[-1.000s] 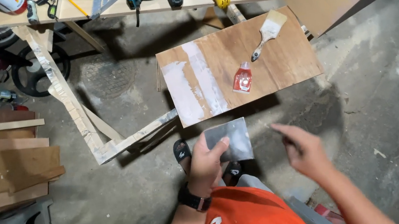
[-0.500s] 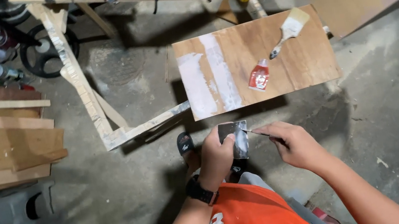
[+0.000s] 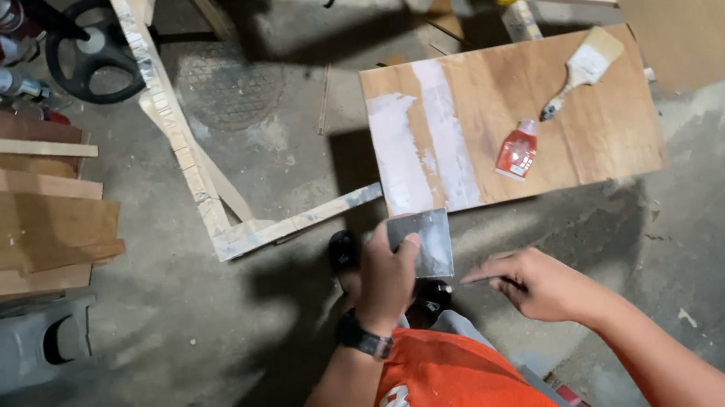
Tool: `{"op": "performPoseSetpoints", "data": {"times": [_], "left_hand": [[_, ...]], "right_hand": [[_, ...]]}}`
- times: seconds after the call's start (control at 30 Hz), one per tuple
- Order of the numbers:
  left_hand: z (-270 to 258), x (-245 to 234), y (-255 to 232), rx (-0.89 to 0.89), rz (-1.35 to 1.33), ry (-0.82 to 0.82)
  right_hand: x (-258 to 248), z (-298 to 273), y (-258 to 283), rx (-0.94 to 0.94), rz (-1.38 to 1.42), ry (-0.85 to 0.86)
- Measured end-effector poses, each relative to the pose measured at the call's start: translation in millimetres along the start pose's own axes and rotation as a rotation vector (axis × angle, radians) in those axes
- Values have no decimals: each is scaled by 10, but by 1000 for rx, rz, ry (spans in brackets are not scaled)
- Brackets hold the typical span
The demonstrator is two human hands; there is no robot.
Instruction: Sanding a wooden component and applying wood filler to the joints of a cabinet frame.
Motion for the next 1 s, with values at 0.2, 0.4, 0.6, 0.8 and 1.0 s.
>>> {"op": "performPoseSetpoints", "data": {"times": [0.2,0.4,0.6,0.8,1.0], "left_hand": [[524,-691,588,-31,-128,-64],[538,-896,934,-305,-157,-211],[987,-622,1505,-239,-168,-155],[858,-383,1213,-341,-156,-2],[948,-233,1411,-368,-148,24]], "right_hand": [[-627,652,158,66,-91,-146],[-612,1746,315,-148,-492,-167],[-322,2463,-207,-250,-795,-149],[-206,2533,-177,-230,-903,-95],[-119,2584,-214,-194,-1083,-86]]}}
Point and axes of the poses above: each hand's wrist, its own z-axis towards the middle knuckle, its own x-axis out of the palm, y = z × x, the point moved 9 cm from there along z, towards the middle knuckle, and after that the axes turned 15 degrees about -z, right-handed, at the moved point
